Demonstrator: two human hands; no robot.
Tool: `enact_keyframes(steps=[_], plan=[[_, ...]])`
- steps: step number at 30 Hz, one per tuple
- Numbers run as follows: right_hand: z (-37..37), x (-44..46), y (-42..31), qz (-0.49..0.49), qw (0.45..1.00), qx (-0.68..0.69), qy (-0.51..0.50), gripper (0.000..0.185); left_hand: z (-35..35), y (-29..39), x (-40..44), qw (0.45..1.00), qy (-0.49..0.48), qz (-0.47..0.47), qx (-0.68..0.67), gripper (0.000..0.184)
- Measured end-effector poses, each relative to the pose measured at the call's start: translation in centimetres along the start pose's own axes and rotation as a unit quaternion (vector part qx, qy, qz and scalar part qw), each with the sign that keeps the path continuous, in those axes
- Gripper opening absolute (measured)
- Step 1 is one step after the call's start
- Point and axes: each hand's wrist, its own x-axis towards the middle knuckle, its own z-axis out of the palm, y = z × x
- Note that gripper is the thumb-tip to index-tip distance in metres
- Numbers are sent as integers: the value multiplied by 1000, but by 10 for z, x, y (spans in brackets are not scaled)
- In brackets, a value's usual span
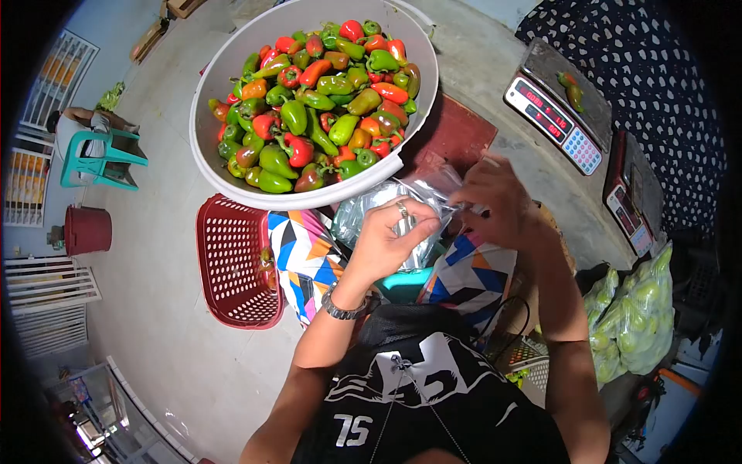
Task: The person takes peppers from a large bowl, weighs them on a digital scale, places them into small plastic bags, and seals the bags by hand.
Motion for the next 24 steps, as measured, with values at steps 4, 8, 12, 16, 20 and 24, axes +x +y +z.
enact_keyframes(steps=[4,8,12,16,20,24], plan=[[-28,0,2,60,998,8,-10,17,-5,-6,-5,994,72,-62,-51,6],[-34,-6,5,100,994,33,-3,15,-4,-33,-17,951,148,-158,-220,10],[-32,-10,1,160,962,215,61,16,-5,-50,-37,943,218,-252,-20,18],[-41,-15,17,121,910,367,149,22,5,-56,-49,934,266,-163,173,49],[-76,-5,11,55,894,398,200,21,6,-42,-47,934,249,-82,240,47],[-76,6,-7,43,901,406,144,24,1,29,-31,983,176,-35,29,58]])
